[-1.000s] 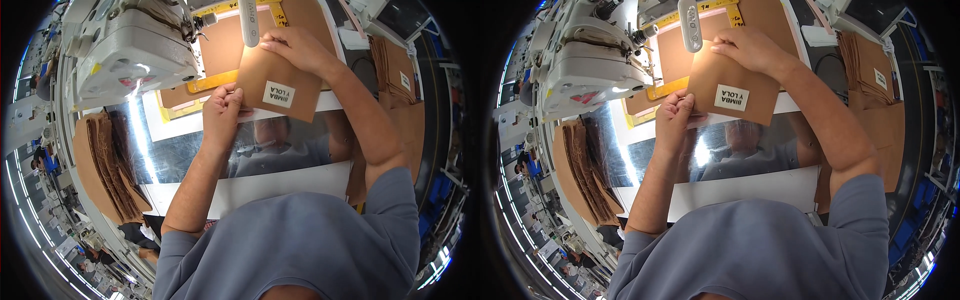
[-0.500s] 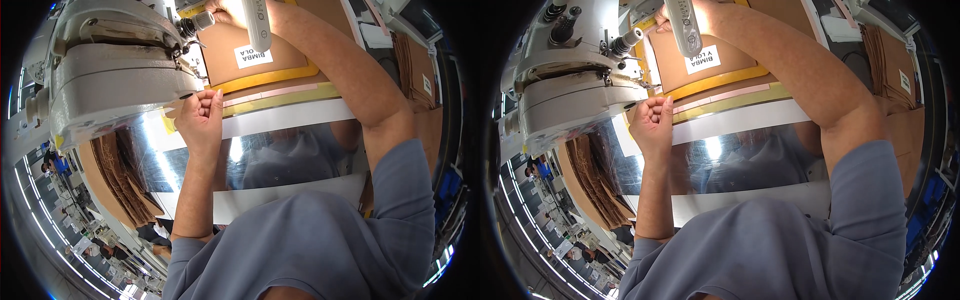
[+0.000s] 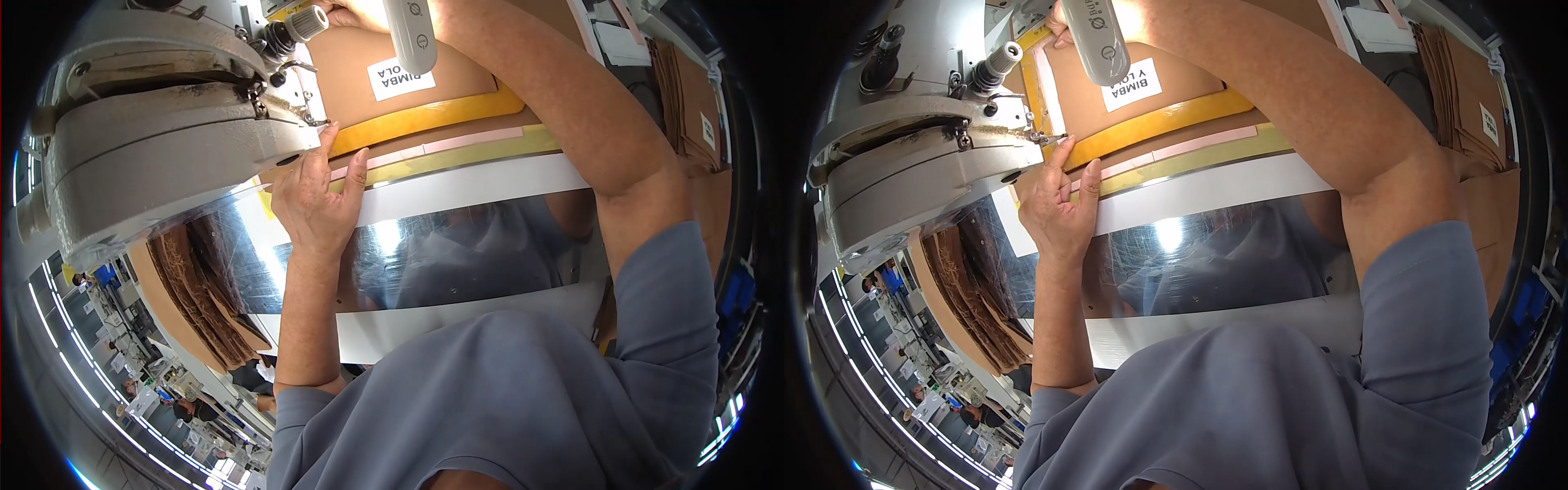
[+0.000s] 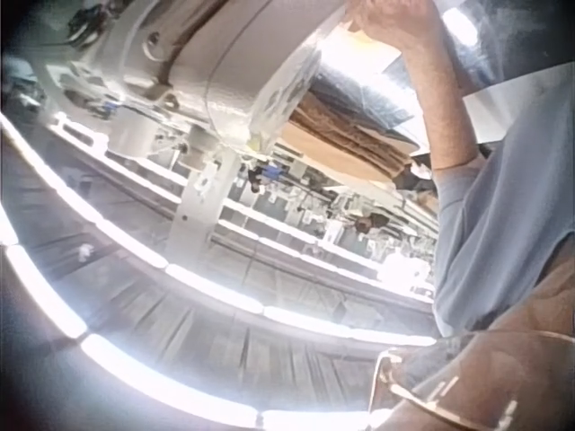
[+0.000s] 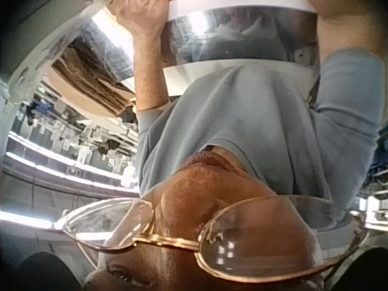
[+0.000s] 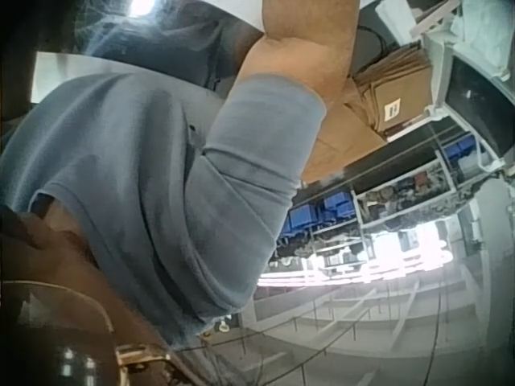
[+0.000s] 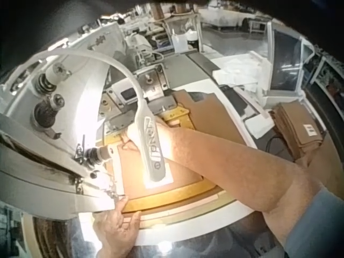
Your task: Sewing leather pocket pieces onto larger panels using an industrial sewing machine.
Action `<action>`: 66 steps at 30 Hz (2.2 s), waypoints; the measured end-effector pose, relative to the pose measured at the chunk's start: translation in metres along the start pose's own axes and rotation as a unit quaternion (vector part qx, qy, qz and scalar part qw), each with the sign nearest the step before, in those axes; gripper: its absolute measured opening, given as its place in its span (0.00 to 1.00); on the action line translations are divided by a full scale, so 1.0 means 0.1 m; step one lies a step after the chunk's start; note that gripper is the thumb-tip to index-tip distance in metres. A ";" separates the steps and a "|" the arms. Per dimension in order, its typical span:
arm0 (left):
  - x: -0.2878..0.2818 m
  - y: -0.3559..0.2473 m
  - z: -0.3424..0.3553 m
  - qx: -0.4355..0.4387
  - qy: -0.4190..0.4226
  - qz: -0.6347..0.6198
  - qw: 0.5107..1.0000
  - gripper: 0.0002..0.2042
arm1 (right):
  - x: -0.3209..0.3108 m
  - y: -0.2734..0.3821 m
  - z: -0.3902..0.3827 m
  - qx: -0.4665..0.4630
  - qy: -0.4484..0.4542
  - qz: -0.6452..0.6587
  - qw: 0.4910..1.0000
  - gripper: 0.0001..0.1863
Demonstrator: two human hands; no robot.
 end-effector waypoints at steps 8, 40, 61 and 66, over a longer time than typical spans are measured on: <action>-0.05 0.00 0.03 -0.032 0.055 -0.016 0.998 0.21 | 0.17 0.17 -0.06 0.103 -0.145 0.075 0.981 0.04; -0.08 0.13 0.01 0.095 0.047 0.078 0.991 0.25 | 0.10 -0.07 -0.10 -0.077 -0.077 -0.419 0.901 0.06; -0.07 0.07 0.00 0.044 0.054 0.046 0.997 0.26 | 0.35 -0.19 -0.06 -0.149 -0.014 -0.855 0.497 0.09; -0.04 0.08 0.01 0.056 0.044 0.054 0.996 0.25 | 0.31 -0.31 -0.10 -0.220 -0.038 -0.801 0.555 0.11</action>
Point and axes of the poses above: each hand's wrist, its own z-axis towards the middle knuckle, its own x-axis out of the palm, y = z × x, the point moved 1 cm from there along z, towards the middle knuckle, and after that the axes turned 5 degrees about -z, right-handed, at the moved point
